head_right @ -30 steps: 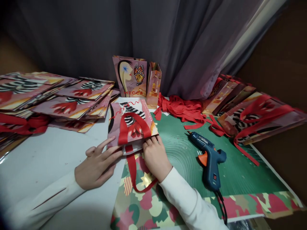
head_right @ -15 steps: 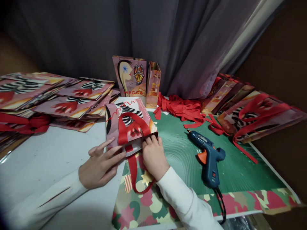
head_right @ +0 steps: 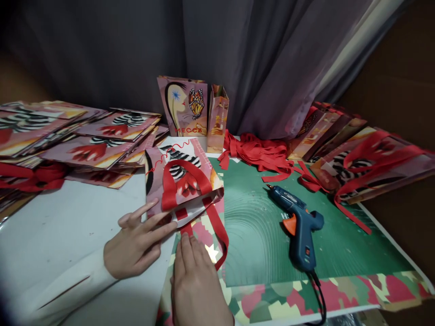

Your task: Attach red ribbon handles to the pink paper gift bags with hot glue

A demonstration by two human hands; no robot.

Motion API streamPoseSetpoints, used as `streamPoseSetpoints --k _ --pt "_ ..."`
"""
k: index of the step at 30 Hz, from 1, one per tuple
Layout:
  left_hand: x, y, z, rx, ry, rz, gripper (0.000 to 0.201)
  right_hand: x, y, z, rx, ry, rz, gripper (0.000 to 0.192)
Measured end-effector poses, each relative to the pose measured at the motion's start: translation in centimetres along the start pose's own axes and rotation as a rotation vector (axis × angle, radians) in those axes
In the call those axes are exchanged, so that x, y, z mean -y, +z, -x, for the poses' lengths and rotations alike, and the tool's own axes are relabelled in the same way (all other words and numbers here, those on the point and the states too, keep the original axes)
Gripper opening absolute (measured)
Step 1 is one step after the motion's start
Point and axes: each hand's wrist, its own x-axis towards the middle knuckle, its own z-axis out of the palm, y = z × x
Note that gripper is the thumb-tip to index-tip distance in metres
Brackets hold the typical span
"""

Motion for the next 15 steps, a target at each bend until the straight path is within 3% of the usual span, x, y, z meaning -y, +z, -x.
streamPoseSetpoints --k 4,15 --pt "0.1 -0.1 0.0 0.025 0.003 -0.011 0.047 0.5 0.4 -0.4 0.11 0.025 -0.058 0.057" --pt "0.7 0.2 0.4 0.029 0.045 -0.026 0.045 0.9 -2.0 -2.4 0.146 0.135 -0.181 0.048"
